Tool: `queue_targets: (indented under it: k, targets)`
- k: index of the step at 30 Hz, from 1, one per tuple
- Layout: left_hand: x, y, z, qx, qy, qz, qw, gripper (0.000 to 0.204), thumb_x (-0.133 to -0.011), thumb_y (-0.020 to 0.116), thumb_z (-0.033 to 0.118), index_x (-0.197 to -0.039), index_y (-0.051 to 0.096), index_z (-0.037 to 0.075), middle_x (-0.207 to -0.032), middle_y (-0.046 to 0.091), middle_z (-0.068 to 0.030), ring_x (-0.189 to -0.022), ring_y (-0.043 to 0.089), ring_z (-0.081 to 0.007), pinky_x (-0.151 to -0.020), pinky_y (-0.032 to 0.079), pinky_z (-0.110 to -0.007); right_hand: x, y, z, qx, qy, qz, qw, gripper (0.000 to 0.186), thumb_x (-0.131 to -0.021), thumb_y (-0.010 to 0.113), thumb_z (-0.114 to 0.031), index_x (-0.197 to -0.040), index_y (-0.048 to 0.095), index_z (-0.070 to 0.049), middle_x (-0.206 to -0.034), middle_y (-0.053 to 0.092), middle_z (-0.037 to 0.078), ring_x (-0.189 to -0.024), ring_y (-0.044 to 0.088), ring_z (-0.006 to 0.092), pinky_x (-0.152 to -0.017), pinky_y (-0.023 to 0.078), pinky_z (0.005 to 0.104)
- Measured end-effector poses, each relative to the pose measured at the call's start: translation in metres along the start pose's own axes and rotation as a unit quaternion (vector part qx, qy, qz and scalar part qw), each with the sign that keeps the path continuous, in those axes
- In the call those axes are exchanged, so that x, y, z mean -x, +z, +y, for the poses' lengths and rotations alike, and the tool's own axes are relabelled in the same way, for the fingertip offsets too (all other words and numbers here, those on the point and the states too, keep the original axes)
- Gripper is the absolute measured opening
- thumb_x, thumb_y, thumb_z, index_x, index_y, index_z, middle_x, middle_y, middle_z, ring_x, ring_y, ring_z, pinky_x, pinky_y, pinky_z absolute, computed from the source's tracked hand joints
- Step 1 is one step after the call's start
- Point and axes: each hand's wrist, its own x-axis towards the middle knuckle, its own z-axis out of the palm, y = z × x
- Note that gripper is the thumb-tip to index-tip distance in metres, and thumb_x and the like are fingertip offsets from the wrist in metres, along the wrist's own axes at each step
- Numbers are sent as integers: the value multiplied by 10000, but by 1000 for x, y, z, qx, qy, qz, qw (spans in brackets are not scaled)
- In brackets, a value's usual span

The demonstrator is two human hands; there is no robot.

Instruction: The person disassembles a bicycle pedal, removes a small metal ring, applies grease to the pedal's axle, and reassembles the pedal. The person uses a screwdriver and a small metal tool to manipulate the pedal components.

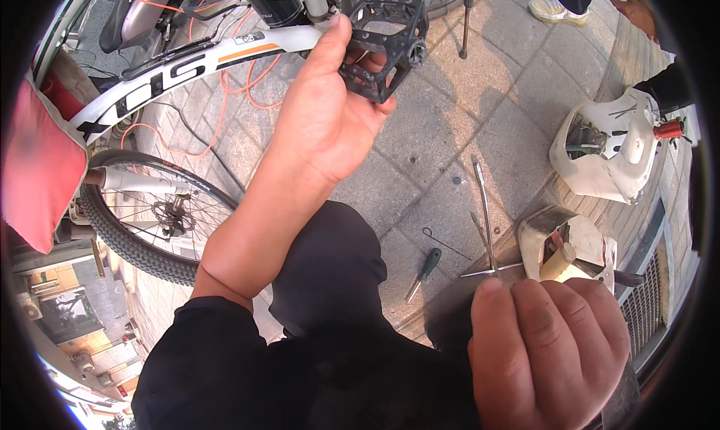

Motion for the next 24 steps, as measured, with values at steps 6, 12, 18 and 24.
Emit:
queue_targets:
  k: [6,12,18,24]
  targets:
    - [1,-19,3,52,-19,-47,997,265,-1083,694,357,-1012,631,110,-922,669,-46,-805,579,-189,-722,445,-368,12,109,99,-226,351,71,906,250,-1006,708,-65,-1235,739,29,-901,763,138,-832,738,146,-762,561,307]
    - [4,-9,4,58,-36,-21,997,299,-1109,646,367,-1003,639,88,-842,599,-29,-737,470,-151,-688,376,-338,58,332,193,-501,538,195,649,275,-998,702,-111,-1190,761,76,-960,804,105,-848,755,148,-783,588,289]
    - [4,-17,13,58,-40,-20,997,318,-1123,615,371,-1053,663,65,-856,592,-28,-735,460,-148,-685,370,-332,75,416,184,-507,651,135,548,226,-1009,677,-114,-1169,768,17,-972,803,88,-810,753,150,-700,563,287]
    - [-3,-26,19,63,-50,-27,996,320,-1137,585,379,-1072,672,78,-855,597,-20,-729,465,-144,-685,374,-333,72,438,179,-526,663,115,520,241,-1036,667,-121,-1227,747,3,-1007,803,86,-804,738,133,-646,525,279]
